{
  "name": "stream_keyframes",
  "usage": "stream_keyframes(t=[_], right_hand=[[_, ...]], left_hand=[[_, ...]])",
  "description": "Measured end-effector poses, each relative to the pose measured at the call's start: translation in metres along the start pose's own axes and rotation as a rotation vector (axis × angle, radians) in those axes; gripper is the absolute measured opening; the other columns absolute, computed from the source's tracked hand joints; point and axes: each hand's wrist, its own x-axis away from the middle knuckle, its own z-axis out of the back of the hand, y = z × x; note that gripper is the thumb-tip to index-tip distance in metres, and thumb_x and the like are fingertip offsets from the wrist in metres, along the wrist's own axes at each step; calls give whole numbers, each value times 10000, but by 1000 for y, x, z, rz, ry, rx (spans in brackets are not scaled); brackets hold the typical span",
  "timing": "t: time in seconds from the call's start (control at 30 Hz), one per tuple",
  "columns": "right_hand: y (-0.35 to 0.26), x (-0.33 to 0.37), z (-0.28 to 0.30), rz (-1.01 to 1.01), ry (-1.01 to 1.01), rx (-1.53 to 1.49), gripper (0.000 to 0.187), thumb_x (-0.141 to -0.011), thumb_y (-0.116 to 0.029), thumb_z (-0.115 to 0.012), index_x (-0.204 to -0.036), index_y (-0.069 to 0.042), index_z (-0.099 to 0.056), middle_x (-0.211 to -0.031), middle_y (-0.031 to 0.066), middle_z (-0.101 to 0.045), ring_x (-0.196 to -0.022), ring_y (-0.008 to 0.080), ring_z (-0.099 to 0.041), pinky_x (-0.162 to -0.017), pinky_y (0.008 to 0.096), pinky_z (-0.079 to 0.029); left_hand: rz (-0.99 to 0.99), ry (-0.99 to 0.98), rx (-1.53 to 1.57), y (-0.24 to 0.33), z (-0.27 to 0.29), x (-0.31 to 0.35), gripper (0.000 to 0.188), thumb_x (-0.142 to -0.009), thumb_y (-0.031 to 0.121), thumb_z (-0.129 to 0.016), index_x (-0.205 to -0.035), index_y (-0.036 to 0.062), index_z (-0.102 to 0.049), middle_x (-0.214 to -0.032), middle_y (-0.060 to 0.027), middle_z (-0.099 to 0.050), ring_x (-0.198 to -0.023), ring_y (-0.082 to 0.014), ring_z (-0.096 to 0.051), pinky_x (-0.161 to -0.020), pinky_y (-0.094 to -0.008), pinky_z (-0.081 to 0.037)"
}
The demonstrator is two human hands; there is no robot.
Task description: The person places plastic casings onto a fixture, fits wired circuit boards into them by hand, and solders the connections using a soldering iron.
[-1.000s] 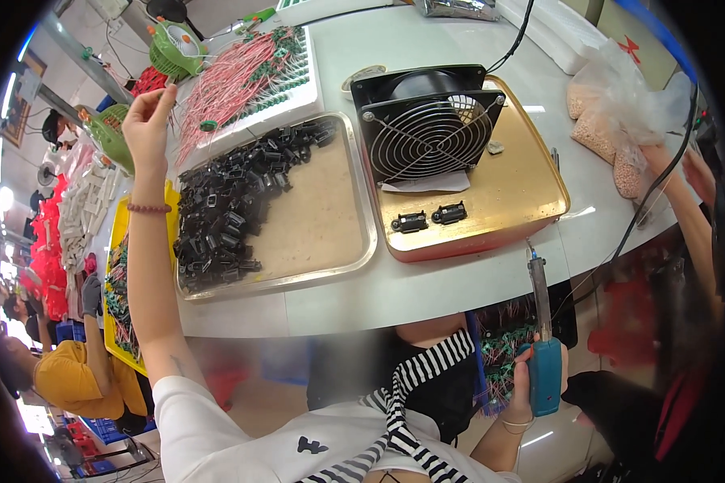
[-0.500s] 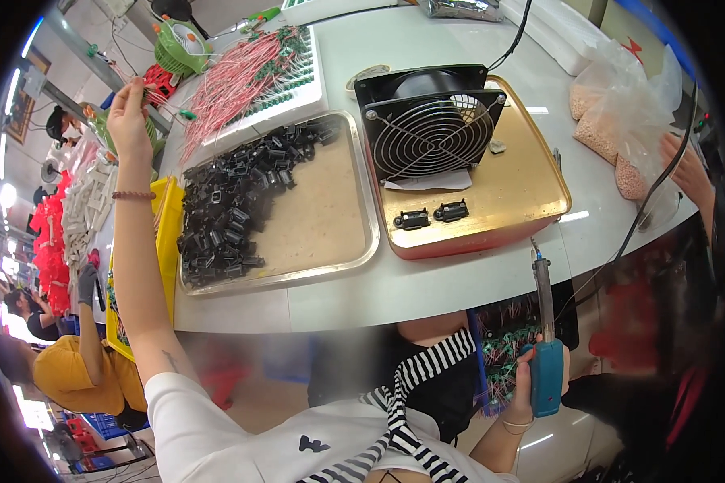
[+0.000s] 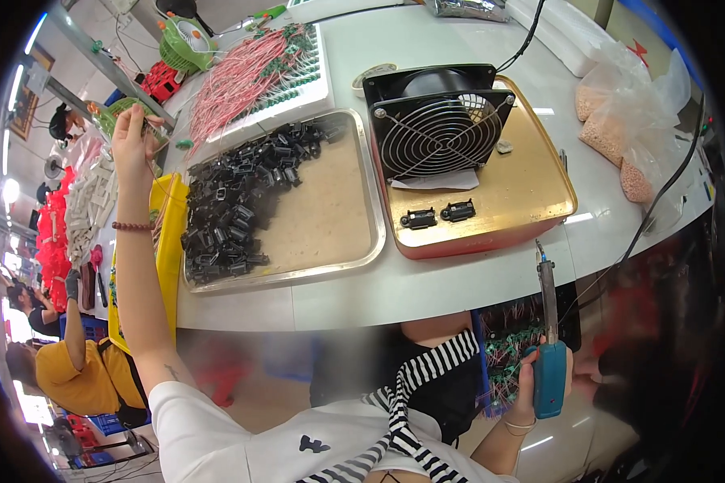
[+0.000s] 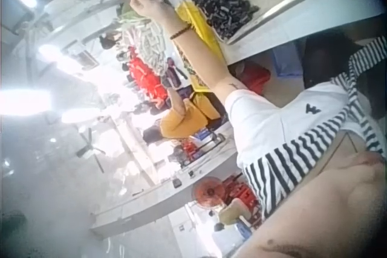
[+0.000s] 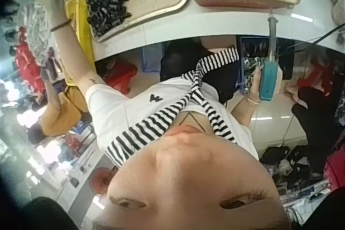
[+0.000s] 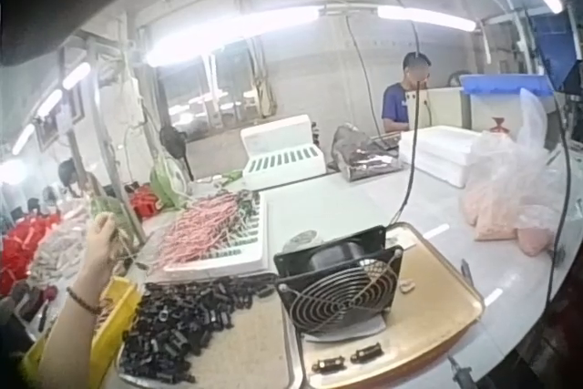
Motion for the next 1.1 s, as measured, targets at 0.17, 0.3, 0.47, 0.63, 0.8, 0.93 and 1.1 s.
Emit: stream_keyframes(t=[0.17,0.3,0.47,0.63,0.8,0.93,1.1], right_hand=[[-1,-1,-5,-1,11,-39,318,-807,-140,-649,-1015,93,-589,-984,115,-539,-747,163,-535,-670,255,-465],[0,3,3,7,-42,-18,311,-814,-107,-644,-1033,99,-567,-1004,130,-544,-827,178,-557,-700,249,-491],[9,10,5,28,7,-63,332,-830,-78,-643,-1083,111,-541,-1090,173,-559,-919,204,-580,-747,265,-516],[13,13,9,39,-6,-23,350,-842,-83,-648,-1104,116,-531,-1130,200,-569,-925,214,-590,-758,275,-522],[6,2,5,88,-63,-18,306,-816,-90,-631,-1043,106,-571,-976,139,-566,-767,180,-555,-700,267,-477],[-1,1,1,52,-5,-20,288,-801,-92,-621,-1011,102,-587,-934,122,-543,-721,171,-522,-675,268,-447],[4,3,2,77,-14,-2,308,-806,-85,-617,-1044,108,-588,-974,131,-550,-737,170,-529,-653,268,-442]], left_hand=[[-125,-87,-103,8,-20,-8,218,-1003,291,-576,-1018,76,-545,-851,-69,-698,-481,-27,-435,-453,-176,-333],[-79,9,-216,-24,-9,-36,267,-993,334,-588,-1006,74,-525,-863,-79,-708,-533,-39,-504,-480,-172,-362],[-28,142,-210,-57,17,-54,271,-994,329,-584,-999,71,-499,-879,-106,-721,-600,-72,-600,-487,-191,-417],[-3,305,-192,-74,17,-56,269,-1001,319,-570,-991,63,-487,-878,-123,-720,-620,-109,-618,-519,-210,-460],[-10,324,-430,-108,74,-69,276,-967,295,-616,-1031,41,-529,-835,-114,-700,-673,-117,-604,-600,-234,-472],[-6,405,-847,-105,69,-59,326,-861,311,-713,-981,9,-682,-810,-64,-685,-734,-121,-597,-674,-261,-471],[267,-97,-813,-91,68,-47,340,-754,341,-778,-849,15,-754,-816,-68,-710,-774,-151,-637,-736,-290,-494]])
